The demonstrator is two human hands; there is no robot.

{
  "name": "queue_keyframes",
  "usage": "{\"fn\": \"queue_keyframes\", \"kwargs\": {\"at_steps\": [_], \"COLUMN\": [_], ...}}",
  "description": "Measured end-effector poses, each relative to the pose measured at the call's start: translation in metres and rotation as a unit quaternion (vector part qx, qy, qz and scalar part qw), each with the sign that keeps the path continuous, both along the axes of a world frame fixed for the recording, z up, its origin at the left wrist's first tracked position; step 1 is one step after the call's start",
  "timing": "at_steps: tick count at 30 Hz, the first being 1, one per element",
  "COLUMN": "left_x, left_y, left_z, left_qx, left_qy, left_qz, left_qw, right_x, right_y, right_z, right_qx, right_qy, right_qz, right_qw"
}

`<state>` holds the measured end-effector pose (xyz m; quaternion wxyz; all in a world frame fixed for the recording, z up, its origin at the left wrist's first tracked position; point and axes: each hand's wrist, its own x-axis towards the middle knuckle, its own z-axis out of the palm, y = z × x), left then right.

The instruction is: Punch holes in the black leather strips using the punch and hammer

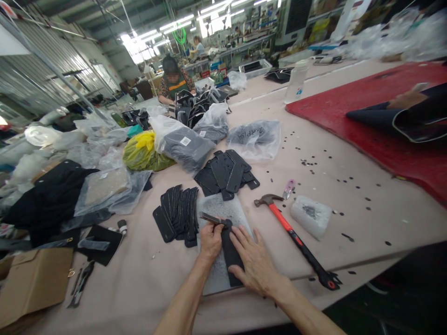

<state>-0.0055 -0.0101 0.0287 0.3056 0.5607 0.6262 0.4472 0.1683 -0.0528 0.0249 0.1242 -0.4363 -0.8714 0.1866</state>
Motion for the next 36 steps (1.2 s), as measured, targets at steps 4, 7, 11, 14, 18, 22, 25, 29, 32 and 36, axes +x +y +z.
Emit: {"fn": "queue_keyframes", "kwargs": {"at_steps": [4,7,11,14,18,22,25,29,32,36], "left_x": [0.000,-0.001,-0.001,0.000,0.003,0.005,0.004,0.003,0.005,0.005], "left_y": [0.000,0.000,-0.001,-0.001,0.000,0.001,0.001,-0.001,-0.002,-0.004], "left_z": [-0.003,-0.005,-0.011,-0.018,-0.024,-0.026,-0.028,-0.028,-0.024,-0.017], "left_qx": [0.000,0.000,0.017,0.038,0.055,0.055,0.055,0.047,0.034,0.029], "left_qy": [0.005,0.016,0.061,0.116,0.195,0.241,0.235,0.235,0.242,0.255], "left_qz": [-0.002,-0.010,-0.018,-0.013,-0.018,-0.017,-0.014,-0.013,-0.017,-0.016], "left_qw": [1.000,1.000,0.998,0.992,0.979,0.969,0.970,0.971,0.969,0.966], "right_x": [0.000,0.000,0.000,0.000,0.000,0.014,0.044,0.090,0.109,0.109], "right_y": [0.000,0.000,0.001,0.001,0.001,0.003,0.007,0.011,0.016,0.028], "right_z": [-0.002,-0.002,-0.002,-0.002,-0.004,0.002,0.009,0.008,0.003,0.006], "right_qx": [-0.002,-0.002,-0.006,-0.010,-0.015,-0.003,0.045,0.064,0.011,-0.319], "right_qy": [0.009,0.012,0.014,0.020,0.027,0.036,0.011,-0.120,-0.138,0.146], "right_qz": [-0.004,-0.007,-0.011,-0.008,-0.006,-0.009,-0.119,-0.271,-0.311,-0.371], "right_qw": [1.000,1.000,1.000,1.000,0.999,0.999,0.992,0.953,0.940,0.860]}}
